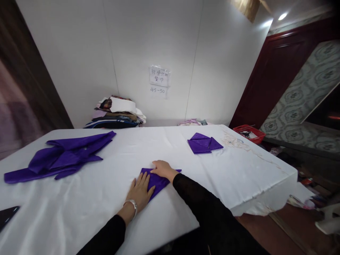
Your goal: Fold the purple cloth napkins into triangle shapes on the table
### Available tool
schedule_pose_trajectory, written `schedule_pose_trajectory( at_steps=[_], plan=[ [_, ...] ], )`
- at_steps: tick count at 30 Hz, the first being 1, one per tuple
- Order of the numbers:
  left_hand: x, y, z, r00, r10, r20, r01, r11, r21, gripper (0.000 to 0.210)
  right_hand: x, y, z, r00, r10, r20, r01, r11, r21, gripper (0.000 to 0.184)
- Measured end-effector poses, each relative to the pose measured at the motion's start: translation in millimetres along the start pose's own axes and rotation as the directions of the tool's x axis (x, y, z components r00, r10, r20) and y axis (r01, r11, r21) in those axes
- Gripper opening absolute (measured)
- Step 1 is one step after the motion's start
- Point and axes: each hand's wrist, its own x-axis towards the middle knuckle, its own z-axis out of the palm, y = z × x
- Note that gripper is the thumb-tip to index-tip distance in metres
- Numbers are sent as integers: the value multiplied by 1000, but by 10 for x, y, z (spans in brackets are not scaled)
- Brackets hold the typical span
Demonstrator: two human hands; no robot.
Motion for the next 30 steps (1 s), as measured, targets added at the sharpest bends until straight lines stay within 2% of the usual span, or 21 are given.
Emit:
schedule_pose_trajectory(
  at_steps=[6,13,18,21,24,27,30],
  plan=[
    [-10,4,-69,998,67,11,-66,995,-71,62,-122,4,71,996,84,4,-84,996,-2,19],
    [227,-41,-178,970,236,63,-229,969,-97,63,-291,226,60,986,160,-40,-161,986,-39,20],
    [298,51,-55,983,181,39,-176,978,-112,61,-440,434,40,961,254,-111,-265,960,-94,25],
    [230,123,9,990,138,21,-133,979,-157,60,-514,404,64,951,188,-245,-228,962,-148,30],
    [189,147,3,990,136,30,-128,975,-181,60,-551,246,130,936,-9,-352,-59,982,-181,42],
    [191,139,-13,987,154,36,-144,971,-189,60,-559,103,245,941,-142,-308,82,976,-199,46],
    [201,131,15,988,151,27,-144,972,-189,59,-547,85,361,971,-109,-215,63,976,-210,50]
  ],
)
